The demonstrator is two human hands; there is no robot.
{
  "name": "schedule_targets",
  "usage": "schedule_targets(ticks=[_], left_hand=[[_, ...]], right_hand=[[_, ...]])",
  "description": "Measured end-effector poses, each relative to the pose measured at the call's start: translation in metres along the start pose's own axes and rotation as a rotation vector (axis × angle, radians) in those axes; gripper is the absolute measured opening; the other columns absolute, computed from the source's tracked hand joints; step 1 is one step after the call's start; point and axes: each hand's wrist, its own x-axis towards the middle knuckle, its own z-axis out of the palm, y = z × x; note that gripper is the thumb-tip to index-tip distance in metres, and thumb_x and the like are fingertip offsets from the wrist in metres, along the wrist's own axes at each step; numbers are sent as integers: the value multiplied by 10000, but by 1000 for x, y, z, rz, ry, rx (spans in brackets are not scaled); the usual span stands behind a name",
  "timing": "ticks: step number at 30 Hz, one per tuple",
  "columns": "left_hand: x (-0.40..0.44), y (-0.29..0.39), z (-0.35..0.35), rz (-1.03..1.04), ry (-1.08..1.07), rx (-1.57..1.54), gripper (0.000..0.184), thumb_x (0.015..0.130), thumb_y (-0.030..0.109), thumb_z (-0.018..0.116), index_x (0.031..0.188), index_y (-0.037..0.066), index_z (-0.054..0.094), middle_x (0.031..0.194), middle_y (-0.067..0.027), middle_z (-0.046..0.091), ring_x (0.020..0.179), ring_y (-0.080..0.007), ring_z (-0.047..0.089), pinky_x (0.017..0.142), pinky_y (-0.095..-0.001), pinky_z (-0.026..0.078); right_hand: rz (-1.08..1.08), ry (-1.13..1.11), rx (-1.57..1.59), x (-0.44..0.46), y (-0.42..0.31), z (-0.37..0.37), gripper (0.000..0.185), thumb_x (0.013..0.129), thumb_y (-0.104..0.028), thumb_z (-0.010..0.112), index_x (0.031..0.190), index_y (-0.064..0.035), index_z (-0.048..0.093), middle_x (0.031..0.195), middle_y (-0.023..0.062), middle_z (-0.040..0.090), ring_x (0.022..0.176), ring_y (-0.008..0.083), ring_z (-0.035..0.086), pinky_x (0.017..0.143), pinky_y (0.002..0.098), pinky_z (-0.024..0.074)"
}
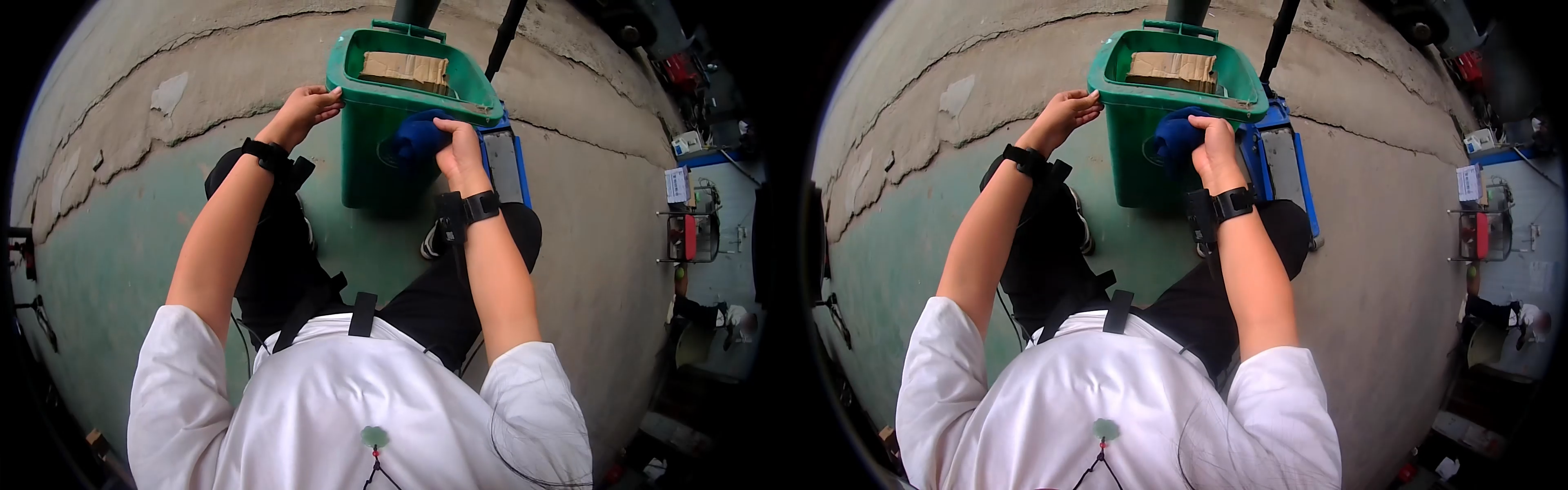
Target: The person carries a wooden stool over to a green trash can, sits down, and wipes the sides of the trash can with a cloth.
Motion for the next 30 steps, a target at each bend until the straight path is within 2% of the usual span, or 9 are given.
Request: schedule_targets(ticks=[4, 9, 12, 14, 18, 19, 23, 28, 30], left_hand=[[3, 4, -1, -23, -15, -44, 344, 934, 264, 695, 1106, -23, 614, 1059, -97, 669, 1004, -156, 634, 919, -266, 512], [2, 19, 2, 31, 75, -334, 271, 896, 176, 739, 1061, -18, 646, 1037, -89, 674, 990, -169, 646, 911, -284, 527], [19, 32, 5, -77, 162, -270, 197, 934, 169, 689, 1064, 31, 637, 1015, -46, 679, 949, -132, 653, 892, -270, 537], [25, 20, 4, -108, 216, -328, 219, 930, 184, 696, 1074, 32, 631, 1043, -48, 673, 978, -143, 646, 915, -276, 529], [37, -16, -19, -88, 236, -379, 290, 921, 201, 710, 1125, 21, 608, 1076, -51, 652, 1032, -162, 631, 945, -289, 521], [38, -14, -19, -84, 229, -378, 300, 920, 202, 711, 1132, 19, 605, 1081, -55, 648, 1037, -167, 630, 945, -290, 522], [57, -11, -16, -77, 244, -394, 376, 914, 200, 718, 1172, -30, 568, 1139, -102, 632, 1082, -215, 628, 963, -315, 532], [86, -15, -17, -77, 258, -425, 373, 914, 182, 717, 1157, -54, 560, 1136, -119, 624, 1075, -229, 624, 955, -334, 534], [88, -13, -16, -105, 241, -419, 343, 922, 194, 708, 1156, -15, 570, 1115, -87, 623, 1060, -198, 615, 945, -312, 525]], right_hand=[[-3, -4, 27, -7, -5, 2, 324, 788, 64, 584, 1111, 56, 575, 1090, 169, 628, 1012, 306, 626, 944, 406, 511], [-23, -54, -71, -6, -28, 25, 247, 804, 59, 591, 1050, 57, 590, 1041, 161, 644, 945, 290, 648, 905, 383, 530], [8, -21, -86, 12, -37, 37, 196, 810, 56, 604, 1006, 55, 608, 1003, 152, 650, 907, 268, 654, 861, 366, 541], [39, 51, -95, 25, -23, 29, 195, 813, 55, 609, 1008, 58, 609, 1000, 148, 649, 907, 260, 652, 856, 361, 536], [-88, -57, -139, 23, 6, 27, 168, 837, 34, 641, 1004, 43, 621, 987, 128, 656, 920, 253, 649, 851, 344, 523], [-58, -67, -65, 32, 7, 27, 99, 832, 50, 630, 920, 6, 638, 907, 95, 666, 824, 216, 658, 783, 329, 540], [-6, -118, -87, 60, 4, 14, 149, 868, 28, 624, 1017, 37, 628, 1005, 124, 666, 952, 242, 647, 925, 349, 513], [-44, -92, -132, 80, 4, 13, 162, 866, 34, 616, 1028, 39, 629, 1031, 124, 667, 965, 238, 648, 924, 344, 512], [-64, -74, -137, 77, 3, 15, 163, 866, 35, 613, 1028, 39, 629, 1033, 123, 668, 966, 235, 648, 925, 341, 510]])
